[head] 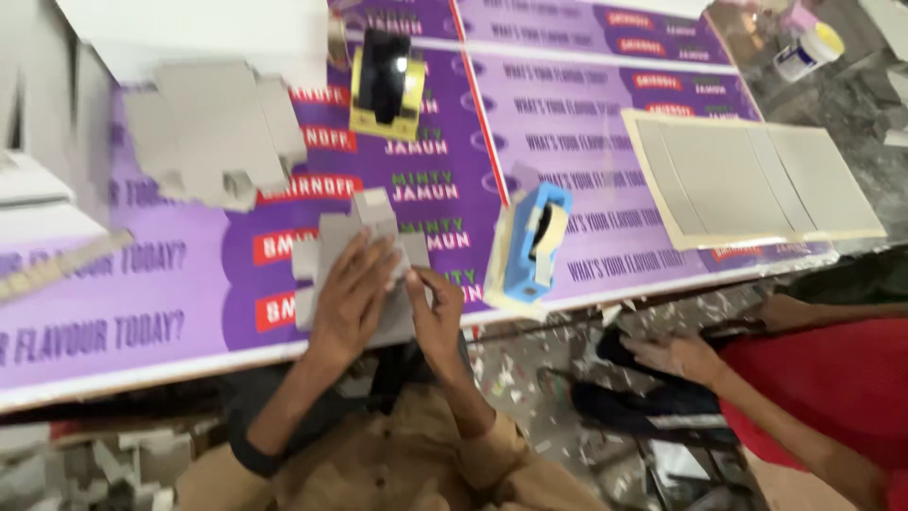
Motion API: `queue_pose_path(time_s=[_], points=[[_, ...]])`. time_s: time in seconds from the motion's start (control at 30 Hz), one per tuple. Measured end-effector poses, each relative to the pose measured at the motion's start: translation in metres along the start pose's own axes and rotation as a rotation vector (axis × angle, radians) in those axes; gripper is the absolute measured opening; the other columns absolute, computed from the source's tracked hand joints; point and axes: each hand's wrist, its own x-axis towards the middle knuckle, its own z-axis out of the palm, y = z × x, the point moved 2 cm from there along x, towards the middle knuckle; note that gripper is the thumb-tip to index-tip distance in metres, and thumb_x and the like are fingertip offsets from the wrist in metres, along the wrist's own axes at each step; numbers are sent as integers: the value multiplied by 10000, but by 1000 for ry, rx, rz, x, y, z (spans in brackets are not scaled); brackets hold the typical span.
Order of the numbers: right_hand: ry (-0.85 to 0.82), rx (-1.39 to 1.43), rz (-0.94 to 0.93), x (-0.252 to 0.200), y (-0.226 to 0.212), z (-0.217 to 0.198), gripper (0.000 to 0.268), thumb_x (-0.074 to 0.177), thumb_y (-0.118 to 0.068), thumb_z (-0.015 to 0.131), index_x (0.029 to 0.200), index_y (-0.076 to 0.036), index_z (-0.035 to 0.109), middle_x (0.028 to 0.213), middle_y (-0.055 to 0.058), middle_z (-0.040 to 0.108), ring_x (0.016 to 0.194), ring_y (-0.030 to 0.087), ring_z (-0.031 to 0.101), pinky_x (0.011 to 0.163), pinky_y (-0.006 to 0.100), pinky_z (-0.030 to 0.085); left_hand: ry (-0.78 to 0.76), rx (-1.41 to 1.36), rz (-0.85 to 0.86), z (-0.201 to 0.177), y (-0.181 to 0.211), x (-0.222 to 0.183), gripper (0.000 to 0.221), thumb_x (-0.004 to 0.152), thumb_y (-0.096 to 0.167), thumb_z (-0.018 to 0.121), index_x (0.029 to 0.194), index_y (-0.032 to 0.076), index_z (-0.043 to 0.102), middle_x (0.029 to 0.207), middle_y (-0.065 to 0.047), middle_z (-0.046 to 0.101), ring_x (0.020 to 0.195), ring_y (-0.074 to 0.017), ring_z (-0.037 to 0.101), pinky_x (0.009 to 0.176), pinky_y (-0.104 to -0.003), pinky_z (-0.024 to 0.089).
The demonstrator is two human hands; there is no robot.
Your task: The person folds and tapes flat cardboard pieces into small boxes at a workbench. They repeatedly pick up a piece, fold the flaps, apply tape from a dispenser, and place the finished box into a nearby container. A coworker works alongside at the same table.
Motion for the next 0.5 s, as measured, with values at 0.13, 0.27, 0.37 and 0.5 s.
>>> queue_pose_path(time_s=[0.13, 0.27, 0.37, 0.5], points=[[-15, 43, 92, 2, -1, 0, 227, 1012, -171, 659, 1030, 38, 743, 699, -14, 626, 580, 38, 478, 529, 233, 377, -3, -19, -22, 6, -18, -8, 387, 972, 31, 628, 1359, 42, 640, 1462, -140, 587, 1461, -405, 455, 1157, -494, 446], [-19, 49, 95, 3, 0, 0, 229, 1019, -187, 659, 1026, 25, 747, 648, -42, 579, 516, 15, 444, 465, 224, 342, -10, -14, -32, 13, -26, -20, 383, 974, 27, 626, 1357, 42, 645, 1463, -140, 591, 1462, -401, 455, 1160, -495, 448], [-48, 81, 22, 1, -4, 0, 238, 1068, -188, 654, 1057, 31, 746, 692, -39, 578, 584, 19, 444, 512, 229, 345, -10, -10, -34, 14, -26, -18, 381, 974, 29, 627, 1355, 40, 645, 1459, -134, 593, 1464, -397, 456, 1159, -494, 450], [-59, 40, 149, 3, -6, 0, 240, 1026, -196, 637, 1030, 19, 743, 673, -36, 583, 529, 23, 449, 464, 230, 342, -8, 1, -25, 9, -19, -7, 370, 979, 34, 625, 1349, 38, 648, 1461, -135, 589, 1465, -397, 454, 1166, -498, 447]])
